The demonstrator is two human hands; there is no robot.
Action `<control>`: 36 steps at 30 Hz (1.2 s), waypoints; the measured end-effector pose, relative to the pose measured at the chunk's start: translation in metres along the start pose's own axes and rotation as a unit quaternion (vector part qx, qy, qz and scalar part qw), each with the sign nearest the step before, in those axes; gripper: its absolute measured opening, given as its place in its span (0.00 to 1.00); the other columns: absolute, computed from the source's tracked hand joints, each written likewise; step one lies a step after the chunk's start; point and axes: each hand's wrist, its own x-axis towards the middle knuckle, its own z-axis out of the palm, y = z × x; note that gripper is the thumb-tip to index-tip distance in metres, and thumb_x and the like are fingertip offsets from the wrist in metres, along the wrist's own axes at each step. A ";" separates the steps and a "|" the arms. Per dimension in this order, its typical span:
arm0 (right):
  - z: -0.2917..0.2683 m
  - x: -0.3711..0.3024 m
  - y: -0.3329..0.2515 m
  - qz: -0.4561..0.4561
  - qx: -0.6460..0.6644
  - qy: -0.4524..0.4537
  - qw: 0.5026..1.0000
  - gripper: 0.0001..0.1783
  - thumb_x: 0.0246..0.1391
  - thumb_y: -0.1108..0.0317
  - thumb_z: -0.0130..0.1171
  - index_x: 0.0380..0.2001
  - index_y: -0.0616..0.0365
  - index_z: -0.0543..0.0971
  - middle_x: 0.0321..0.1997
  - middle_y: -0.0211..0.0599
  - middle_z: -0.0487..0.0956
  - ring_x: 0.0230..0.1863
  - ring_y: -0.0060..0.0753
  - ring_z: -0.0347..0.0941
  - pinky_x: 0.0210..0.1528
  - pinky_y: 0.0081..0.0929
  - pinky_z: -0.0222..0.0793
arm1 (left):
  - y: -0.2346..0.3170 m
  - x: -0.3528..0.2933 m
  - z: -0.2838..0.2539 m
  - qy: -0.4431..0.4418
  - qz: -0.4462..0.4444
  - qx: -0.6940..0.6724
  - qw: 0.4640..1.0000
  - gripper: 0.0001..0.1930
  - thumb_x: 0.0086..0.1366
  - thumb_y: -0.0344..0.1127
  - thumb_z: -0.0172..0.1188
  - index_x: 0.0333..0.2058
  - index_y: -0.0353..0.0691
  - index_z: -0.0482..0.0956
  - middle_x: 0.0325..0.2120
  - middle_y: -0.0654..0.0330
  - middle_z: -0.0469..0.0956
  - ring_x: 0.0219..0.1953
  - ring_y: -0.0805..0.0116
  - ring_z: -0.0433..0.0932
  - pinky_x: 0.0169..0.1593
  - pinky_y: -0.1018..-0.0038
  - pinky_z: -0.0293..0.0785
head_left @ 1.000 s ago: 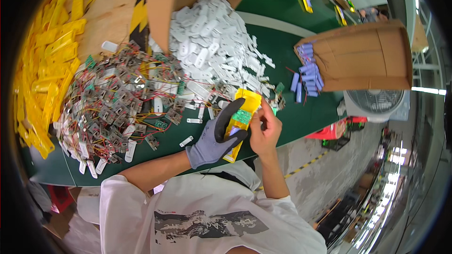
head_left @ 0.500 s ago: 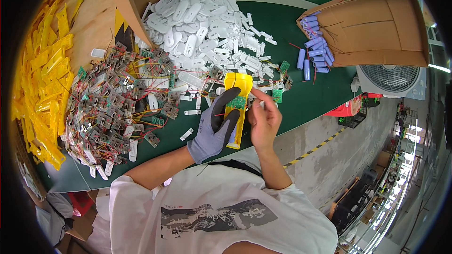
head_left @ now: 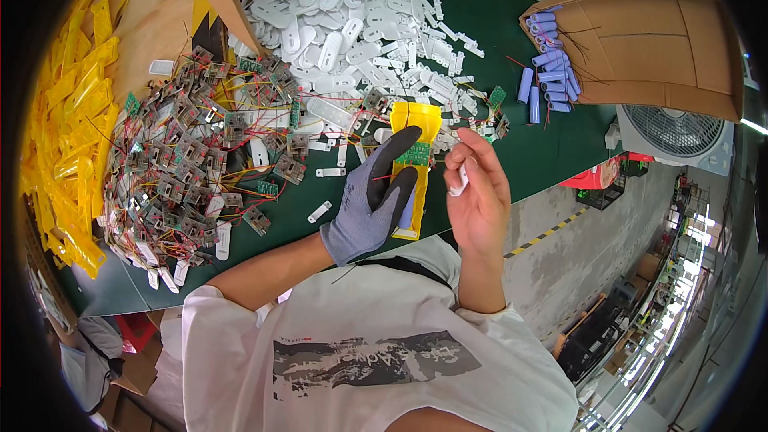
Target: The person assembles flashlights by hand, fitting circuit boards, wires, batteries, and small plastic parts into plastic flashlight casings.
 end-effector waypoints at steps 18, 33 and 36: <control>0.023 0.000 0.029 -0.127 -0.149 0.059 0.979 0.15 0.64 0.71 0.45 0.52 0.65 0.67 0.48 0.36 0.70 0.49 0.24 0.64 0.55 0.25 0.59 | 0.002 0.002 0.000 0.011 0.016 0.143 0.990 0.26 0.63 0.29 0.56 0.59 0.38 0.64 0.51 0.44 0.72 0.50 0.51 0.75 0.52 0.66 0.72; 0.007 -0.002 0.033 -0.102 -0.170 0.084 0.976 0.22 0.51 0.86 0.58 0.51 0.67 0.71 0.54 0.42 0.72 0.51 0.24 0.71 0.47 0.16 0.70 | 0.000 0.000 -0.002 0.027 0.008 0.041 0.999 0.25 0.64 0.26 0.54 0.60 0.37 0.63 0.53 0.48 0.71 0.52 0.63 0.73 0.55 0.69 0.69; 0.011 -0.003 0.027 -0.097 -0.151 0.103 0.978 0.23 0.50 0.86 0.60 0.50 0.67 0.71 0.50 0.42 0.74 0.46 0.22 0.74 0.43 0.15 0.71 | -0.003 0.000 -0.001 0.028 0.002 0.001 1.000 0.25 0.65 0.25 0.53 0.60 0.37 0.63 0.51 0.50 0.71 0.51 0.68 0.72 0.54 0.72 0.69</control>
